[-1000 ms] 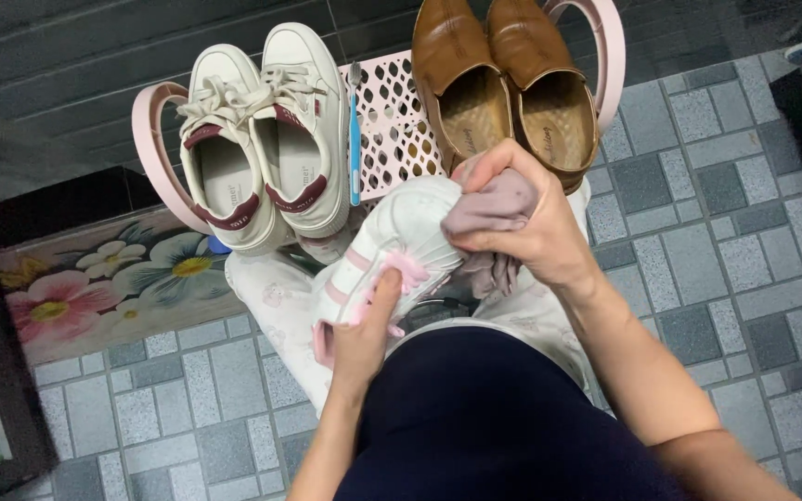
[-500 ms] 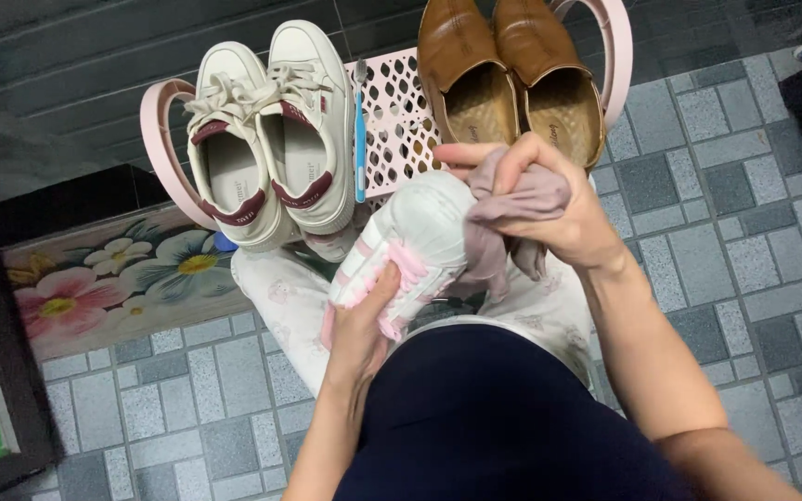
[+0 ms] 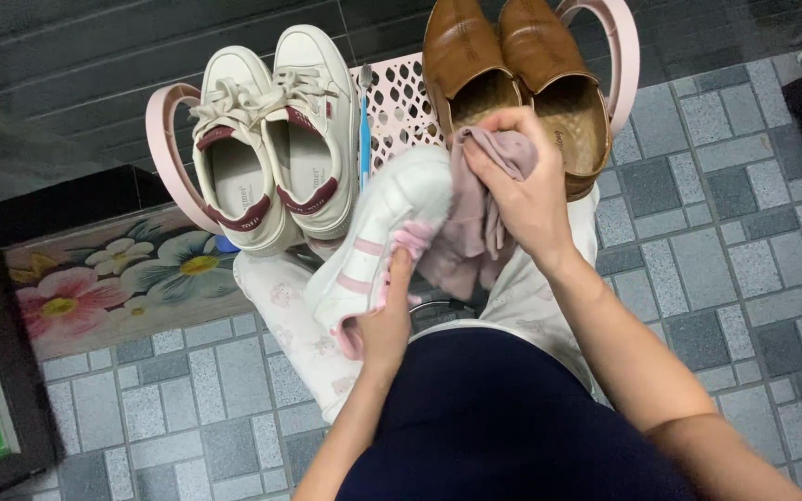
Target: Cleaning a pair of white sneakers with a cloth
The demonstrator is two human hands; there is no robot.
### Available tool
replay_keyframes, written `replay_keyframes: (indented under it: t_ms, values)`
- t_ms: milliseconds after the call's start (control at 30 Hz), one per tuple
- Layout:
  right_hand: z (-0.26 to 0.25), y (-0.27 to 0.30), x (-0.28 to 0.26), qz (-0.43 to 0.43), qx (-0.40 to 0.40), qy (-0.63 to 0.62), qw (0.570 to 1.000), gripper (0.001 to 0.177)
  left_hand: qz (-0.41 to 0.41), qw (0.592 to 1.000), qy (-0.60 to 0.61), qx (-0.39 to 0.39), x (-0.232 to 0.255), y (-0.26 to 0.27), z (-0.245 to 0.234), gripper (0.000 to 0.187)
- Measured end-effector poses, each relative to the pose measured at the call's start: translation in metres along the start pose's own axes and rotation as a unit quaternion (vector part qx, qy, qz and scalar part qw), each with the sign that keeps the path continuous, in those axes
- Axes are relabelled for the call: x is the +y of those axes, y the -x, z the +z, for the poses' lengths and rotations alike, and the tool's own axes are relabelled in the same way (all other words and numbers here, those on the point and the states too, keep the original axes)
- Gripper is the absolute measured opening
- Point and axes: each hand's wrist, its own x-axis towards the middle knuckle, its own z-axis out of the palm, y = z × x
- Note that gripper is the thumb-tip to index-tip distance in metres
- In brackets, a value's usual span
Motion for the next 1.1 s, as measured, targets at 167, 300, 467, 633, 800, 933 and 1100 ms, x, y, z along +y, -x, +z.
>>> replay_keyframes:
  t_ms: [167, 300, 467, 633, 800, 933, 1100]
  values:
    - [0.007, -0.002, 0.002, -0.031, -0.012, 0.023, 0.999, 0.022, 0.034, 0.999, -0.018, 0.032, -0.023, -0.012, -0.008, 0.031]
    - [0.030, -0.009, -0.020, -0.048, 0.011, 0.143, 0.988, 0.030, 0.015, 0.999, -0.039, 0.024, -0.033, -0.013, -0.003, 0.031]
    - [0.042, -0.021, -0.017, -0.095, -0.040, 0.283, 0.954, 0.044, 0.027, 1.000, -0.003, 0.007, -0.033, -0.013, 0.002, 0.030]
    - [0.050, -0.007, -0.007, -0.190, -0.095, 0.295, 0.932, 0.038, 0.043, 0.999, -0.005, 0.009, -0.022, -0.013, 0.004, 0.032]
    - [0.048, -0.011, 0.009, -0.112, -0.094, 0.327, 0.934, 0.024, 0.092, 0.995, -0.026, 0.008, -0.018, -0.011, 0.005, 0.032]
    - [0.058, -0.002, -0.013, -0.138, -0.087, 0.365, 0.917, 0.028, 0.078, 0.997, 0.000, 0.005, -0.017, -0.012, 0.008, 0.030]
    - [0.062, 0.006, -0.008, -0.198, -0.136, 0.377, 0.895, 0.028, 0.023, 0.999, -0.005, 0.028, -0.015, -0.010, 0.010, 0.034]
